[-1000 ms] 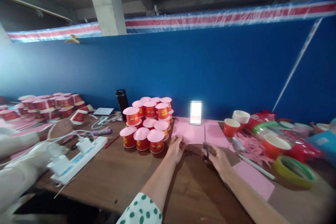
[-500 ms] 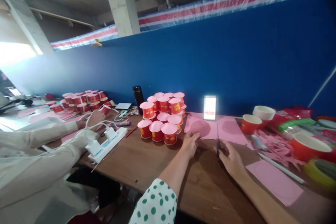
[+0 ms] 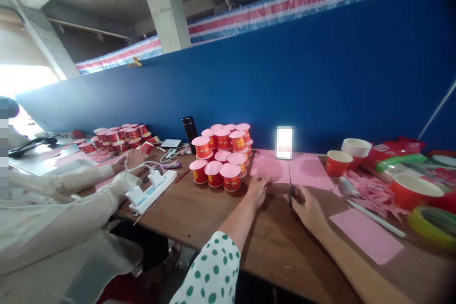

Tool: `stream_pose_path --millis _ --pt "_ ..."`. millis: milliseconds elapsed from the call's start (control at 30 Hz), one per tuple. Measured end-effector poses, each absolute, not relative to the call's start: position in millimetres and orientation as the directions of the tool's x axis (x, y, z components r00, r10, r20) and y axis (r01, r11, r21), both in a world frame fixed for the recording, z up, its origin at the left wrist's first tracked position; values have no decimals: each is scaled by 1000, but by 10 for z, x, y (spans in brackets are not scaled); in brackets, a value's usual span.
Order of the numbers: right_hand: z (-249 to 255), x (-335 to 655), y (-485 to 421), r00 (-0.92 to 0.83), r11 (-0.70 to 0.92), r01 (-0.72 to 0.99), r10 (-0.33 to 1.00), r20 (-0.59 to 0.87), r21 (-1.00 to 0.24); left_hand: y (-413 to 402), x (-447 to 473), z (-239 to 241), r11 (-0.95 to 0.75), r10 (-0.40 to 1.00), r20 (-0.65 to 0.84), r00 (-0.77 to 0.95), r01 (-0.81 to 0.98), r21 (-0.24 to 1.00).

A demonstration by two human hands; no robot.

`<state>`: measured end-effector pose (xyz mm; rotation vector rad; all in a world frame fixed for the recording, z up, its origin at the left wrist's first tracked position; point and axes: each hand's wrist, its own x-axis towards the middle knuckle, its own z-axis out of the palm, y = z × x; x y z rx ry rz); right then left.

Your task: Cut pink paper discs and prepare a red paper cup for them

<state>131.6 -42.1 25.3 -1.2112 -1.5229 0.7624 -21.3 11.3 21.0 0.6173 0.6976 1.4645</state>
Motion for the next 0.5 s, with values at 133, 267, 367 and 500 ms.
stream_pose_path --millis 133,267,367,500 --pt "312 1302 -461 10 311 336 943 333 -889 117 -206 202 25 999 -44 -13 -653 757" --pt "304 1304 -472 -14 328 359 938 346 -874 119 -205 201 15 999 -43 -27 -650 760" --pt "311 1302 -481 -20 321 401 939 342 -858 121 -209 193 13 999 -44 -31 -655 756" --pt "336 1292 -497 -9 304 420 944 331 -855 123 -222 181 18 999 -46 -24 -665 747"
